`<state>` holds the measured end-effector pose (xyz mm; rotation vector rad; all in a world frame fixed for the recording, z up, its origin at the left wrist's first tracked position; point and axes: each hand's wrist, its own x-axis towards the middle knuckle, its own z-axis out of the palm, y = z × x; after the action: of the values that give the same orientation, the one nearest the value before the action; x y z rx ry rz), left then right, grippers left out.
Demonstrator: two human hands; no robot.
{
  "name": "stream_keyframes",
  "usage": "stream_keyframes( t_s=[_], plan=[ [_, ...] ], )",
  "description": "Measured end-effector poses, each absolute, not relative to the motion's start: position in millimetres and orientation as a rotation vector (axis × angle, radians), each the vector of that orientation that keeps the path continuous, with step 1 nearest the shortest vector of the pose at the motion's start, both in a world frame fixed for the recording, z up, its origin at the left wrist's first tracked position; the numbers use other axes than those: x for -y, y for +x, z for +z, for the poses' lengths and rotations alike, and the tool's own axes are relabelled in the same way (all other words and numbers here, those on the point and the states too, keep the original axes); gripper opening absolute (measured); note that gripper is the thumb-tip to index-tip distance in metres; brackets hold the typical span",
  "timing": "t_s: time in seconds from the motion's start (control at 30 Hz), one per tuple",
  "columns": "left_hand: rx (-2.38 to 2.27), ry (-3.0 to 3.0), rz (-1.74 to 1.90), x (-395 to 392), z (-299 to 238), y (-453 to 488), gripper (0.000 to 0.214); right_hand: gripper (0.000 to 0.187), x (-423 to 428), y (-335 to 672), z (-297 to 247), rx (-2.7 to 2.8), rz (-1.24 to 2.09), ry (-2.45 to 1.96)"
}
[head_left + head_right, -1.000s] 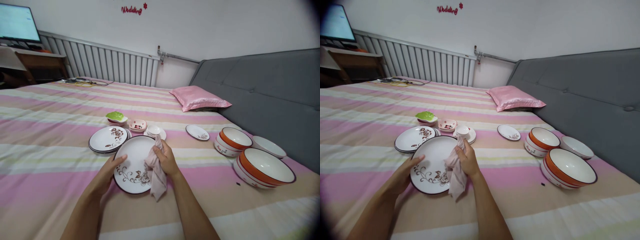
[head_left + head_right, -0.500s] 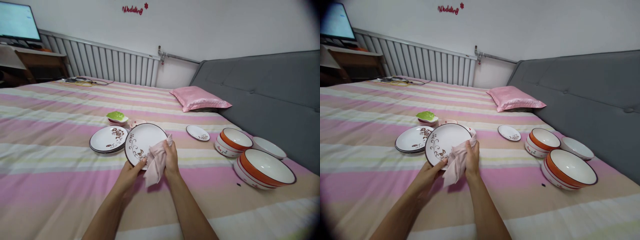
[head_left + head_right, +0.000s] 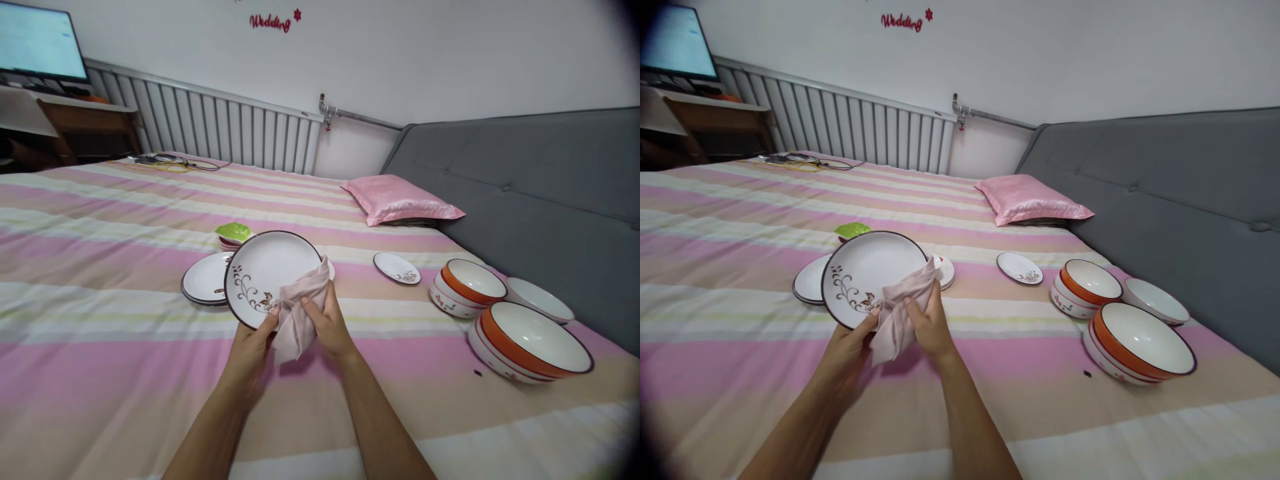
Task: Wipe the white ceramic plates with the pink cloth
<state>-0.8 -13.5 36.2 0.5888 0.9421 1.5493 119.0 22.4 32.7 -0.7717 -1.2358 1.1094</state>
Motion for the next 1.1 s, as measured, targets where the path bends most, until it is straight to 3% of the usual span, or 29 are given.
stream_keyframes(
  t_s=[0.17, 0.43, 0.6, 0.93, 1.1],
  plan=[
    [-0.915, 0.685, 1.525, 15.8, 32.1, -0.6, 0.053, 0.037, -23.1, 118.6, 31.2, 1.226, 0.888, -0.873],
    [-1.067, 0.846, 1.434, 13.6, 27.4, -17.9, 0.057, 0.023, -30.4, 142.7, 35.6, 1.264, 0.82, -0.861],
    [-1.06, 0.868, 1.351, 11.7, 26.9, -35.5, 0.051, 0.028, -30.7, 156.5, 39.1, 1.371, 0.961, -0.811],
    [-0.974, 0.606, 1.139, 25.5, 43.0, -47.4, 0.074, 0.042, -18.7, 167.8, 49.2, 1.502, 1.487, -0.722],
    [-0.876, 0.609, 0.971, 35.1, 55.2, -50.2, 0.075, 0.045, -14.1, 170.9, 50.1, 1.522, 1.735, -0.686]
  ],
)
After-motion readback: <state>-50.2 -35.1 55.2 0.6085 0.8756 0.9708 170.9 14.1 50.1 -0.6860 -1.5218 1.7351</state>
